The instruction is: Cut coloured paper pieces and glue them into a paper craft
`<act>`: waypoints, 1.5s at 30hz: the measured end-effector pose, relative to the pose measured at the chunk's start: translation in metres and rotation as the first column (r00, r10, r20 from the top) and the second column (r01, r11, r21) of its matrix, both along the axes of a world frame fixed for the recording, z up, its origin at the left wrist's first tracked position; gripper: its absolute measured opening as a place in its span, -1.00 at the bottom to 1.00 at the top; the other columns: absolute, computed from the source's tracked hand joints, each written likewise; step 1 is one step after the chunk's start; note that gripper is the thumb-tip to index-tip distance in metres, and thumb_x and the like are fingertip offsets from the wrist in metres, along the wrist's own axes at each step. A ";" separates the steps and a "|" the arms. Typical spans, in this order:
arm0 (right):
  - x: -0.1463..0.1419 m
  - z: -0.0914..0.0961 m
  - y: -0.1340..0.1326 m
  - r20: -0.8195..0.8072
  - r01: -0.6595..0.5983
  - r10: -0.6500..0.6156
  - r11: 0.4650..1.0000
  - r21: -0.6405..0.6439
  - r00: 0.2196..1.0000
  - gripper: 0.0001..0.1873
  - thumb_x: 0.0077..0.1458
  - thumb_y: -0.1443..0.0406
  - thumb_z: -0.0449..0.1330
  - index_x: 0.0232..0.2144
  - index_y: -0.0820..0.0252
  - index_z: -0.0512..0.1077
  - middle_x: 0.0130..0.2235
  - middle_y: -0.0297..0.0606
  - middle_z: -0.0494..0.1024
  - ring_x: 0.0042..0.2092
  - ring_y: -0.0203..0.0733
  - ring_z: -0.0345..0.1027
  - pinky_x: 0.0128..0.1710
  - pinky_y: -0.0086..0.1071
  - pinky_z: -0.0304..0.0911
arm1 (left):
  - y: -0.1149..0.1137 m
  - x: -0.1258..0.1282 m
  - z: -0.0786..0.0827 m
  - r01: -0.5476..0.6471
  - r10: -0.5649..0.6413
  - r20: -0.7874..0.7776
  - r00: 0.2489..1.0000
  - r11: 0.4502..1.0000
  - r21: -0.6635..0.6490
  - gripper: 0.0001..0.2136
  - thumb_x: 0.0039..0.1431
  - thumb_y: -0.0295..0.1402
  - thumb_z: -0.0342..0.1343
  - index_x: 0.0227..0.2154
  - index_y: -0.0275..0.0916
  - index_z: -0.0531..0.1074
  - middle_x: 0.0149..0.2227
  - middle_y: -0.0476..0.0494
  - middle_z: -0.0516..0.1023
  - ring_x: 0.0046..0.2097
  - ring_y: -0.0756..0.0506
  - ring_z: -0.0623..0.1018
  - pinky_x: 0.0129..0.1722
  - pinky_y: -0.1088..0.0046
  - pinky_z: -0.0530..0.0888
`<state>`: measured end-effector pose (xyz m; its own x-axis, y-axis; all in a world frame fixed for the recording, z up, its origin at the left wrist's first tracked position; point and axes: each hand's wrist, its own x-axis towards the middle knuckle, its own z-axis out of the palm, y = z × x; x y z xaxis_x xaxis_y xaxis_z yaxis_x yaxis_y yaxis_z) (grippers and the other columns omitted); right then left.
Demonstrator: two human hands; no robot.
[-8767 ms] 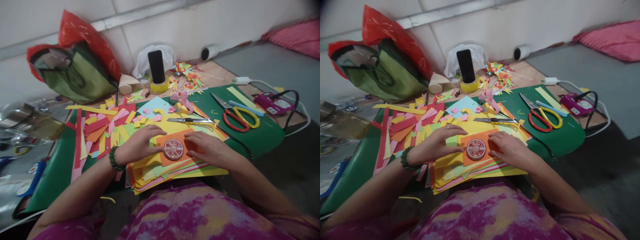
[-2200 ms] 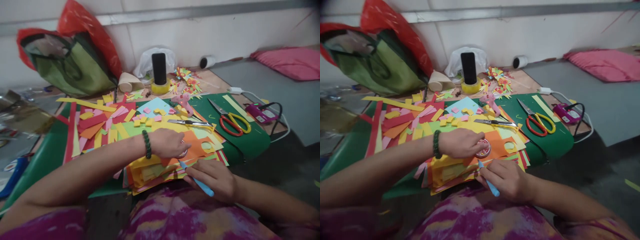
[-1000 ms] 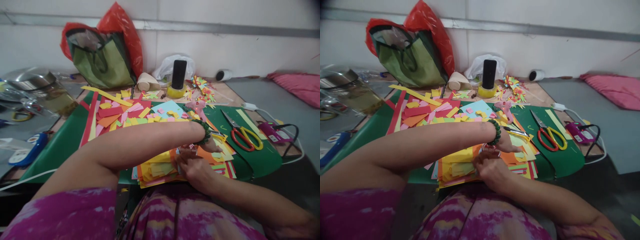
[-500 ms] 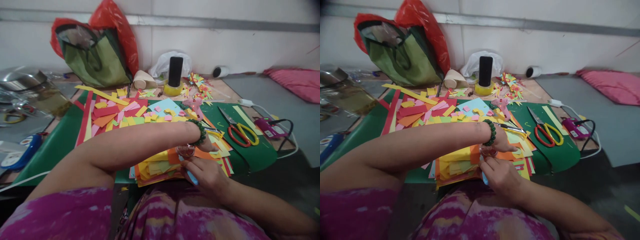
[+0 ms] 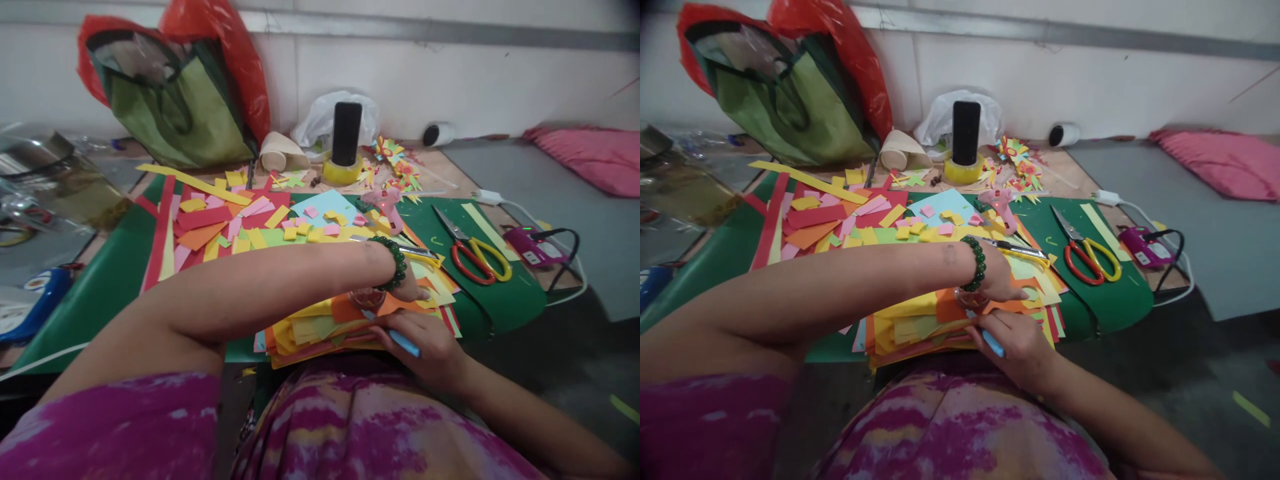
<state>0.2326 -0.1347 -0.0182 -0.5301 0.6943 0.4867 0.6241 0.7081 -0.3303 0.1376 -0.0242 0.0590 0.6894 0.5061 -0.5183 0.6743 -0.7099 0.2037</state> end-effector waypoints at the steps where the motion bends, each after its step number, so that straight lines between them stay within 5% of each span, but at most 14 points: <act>1: 0.003 0.001 -0.001 -0.019 0.009 -0.009 1.000 -0.005 1.000 -0.84 0.23 0.36 0.09 -0.36 0.23 0.46 -0.47 -0.24 0.57 -0.45 -0.28 0.47 -0.44 -0.48 0.33 | -0.001 0.000 0.001 0.006 -0.006 -0.008 1.000 1.000 0.005 -0.51 0.18 -0.02 -0.02 -0.04 -0.27 0.54 -0.02 -0.29 0.58 0.07 -0.27 0.47 0.13 0.32 0.28; 9: 0.031 0.004 0.012 -0.151 0.204 -0.239 0.955 -0.215 0.959 -0.80 0.17 0.26 0.15 -0.47 0.15 0.48 -0.53 -0.36 0.56 -0.56 -0.34 0.40 -0.57 -0.53 0.24 | -0.002 -0.003 0.006 0.087 -0.081 -0.101 0.992 0.995 0.057 -0.39 0.25 0.01 -0.22 -0.04 -0.39 0.53 -0.03 -0.46 0.56 -0.02 -0.31 0.52 -0.01 0.26 0.38; 14: 0.039 0.003 0.011 -0.238 0.285 -0.307 0.951 -0.120 0.922 -0.83 0.14 0.29 0.18 -0.49 0.15 0.47 -0.54 -0.35 0.56 -0.54 -0.32 0.42 -0.54 -0.52 0.27 | 0.005 -0.004 0.002 0.094 -0.090 -0.086 0.992 0.994 0.047 -0.53 0.27 -0.12 -0.18 -0.09 -0.26 0.56 -0.11 -0.35 0.60 -0.06 -0.27 0.53 -0.02 0.25 0.36; 19: 0.047 0.011 -0.006 -0.341 0.298 -0.285 0.954 -0.014 0.896 -0.90 0.11 0.40 0.20 -0.42 0.11 0.45 -0.48 -0.35 0.58 -0.50 -0.29 0.43 -0.49 -0.46 0.30 | 0.024 -0.020 0.006 0.073 -0.066 0.101 0.993 0.995 -0.062 -0.52 0.31 -0.15 -0.25 -0.10 -0.32 0.52 -0.26 -0.28 0.61 -0.18 -0.17 0.52 -0.12 0.36 0.34; 23: 0.050 0.015 -0.013 -0.422 0.328 -0.281 0.944 0.042 0.862 -0.88 0.09 0.42 0.20 -0.37 0.09 0.46 -0.45 -0.33 0.57 -0.48 -0.26 0.42 -0.50 -0.43 0.30 | 0.037 -0.048 0.018 -0.017 0.100 0.385 0.918 0.977 -0.214 -0.48 0.32 -0.09 -0.30 0.01 -0.31 0.41 -0.55 -0.06 0.46 -0.39 -0.07 0.42 -0.24 0.42 0.32; 27: 0.043 0.025 -0.008 -0.542 0.361 -0.300 0.932 0.007 0.785 -0.90 0.08 0.41 0.20 -0.35 0.11 0.47 -0.47 -0.32 0.55 -0.51 -0.26 0.38 -0.53 -0.41 0.29 | 0.034 -0.070 0.013 -0.091 0.409 0.577 0.707 0.862 -0.499 -0.36 0.28 0.05 -0.40 0.14 -0.28 0.28 -0.58 0.03 0.24 -0.56 0.00 0.14 -0.52 0.47 0.16; 29: 0.036 0.032 -0.002 -0.589 0.350 -0.295 0.936 -0.022 0.752 -0.91 0.08 0.40 0.21 -0.36 0.12 0.48 -0.49 -0.32 0.54 -0.53 -0.28 0.36 -0.56 -0.43 0.27 | 0.028 -0.077 0.001 -0.023 0.510 0.577 0.638 0.762 -0.648 -0.24 0.22 0.14 -0.54 0.23 -0.29 0.13 -0.52 0.02 0.24 -0.57 0.02 0.03 -0.57 0.48 0.05; 31: 0.027 0.039 0.004 -0.618 0.306 -0.258 0.952 -0.030 0.743 -0.93 0.07 0.39 0.22 -0.37 0.13 0.48 -0.51 -0.33 0.53 -0.56 -0.31 0.34 -0.59 -0.45 0.25 | 0.024 -0.081 -0.013 0.082 0.515 0.613 0.599 0.722 -0.687 -0.16 0.15 0.21 -0.59 0.30 -0.26 -0.02 -0.46 0.01 0.23 -0.56 0.04 -0.01 -0.58 0.49 0.01; 36: 0.008 0.046 0.018 -0.623 0.164 -0.163 0.985 -0.057 0.765 -0.96 0.09 0.34 0.23 -0.41 0.17 0.48 -0.49 -0.30 0.55 -0.58 -0.34 0.33 -0.62 -0.48 0.23 | 0.021 -0.086 -0.032 0.133 0.470 0.650 0.597 0.741 -0.658 -0.07 0.01 0.28 -0.73 0.36 -0.16 -0.21 -0.35 -0.04 0.25 -0.54 0.04 0.03 -0.55 0.48 0.02; 45: 0.000 0.041 0.028 -0.600 0.108 -0.109 0.993 -0.038 0.793 -0.96 0.10 0.39 0.23 -0.38 0.17 0.49 -0.47 -0.32 0.56 -0.58 -0.38 0.33 -0.59 -0.52 0.24 | 0.010 -0.087 -0.024 0.124 0.379 0.692 0.614 0.820 -0.559 -0.11 0.05 0.27 -0.67 0.36 -0.11 -0.21 -0.27 -0.10 0.25 -0.48 0.02 0.07 -0.47 0.43 0.11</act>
<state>0.2330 -0.1069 0.0226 -0.0533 0.7307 0.6807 0.3730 0.6468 -0.6652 0.0502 -0.0141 0.0346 0.8903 0.4533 -0.0424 0.1673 -0.2391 0.9565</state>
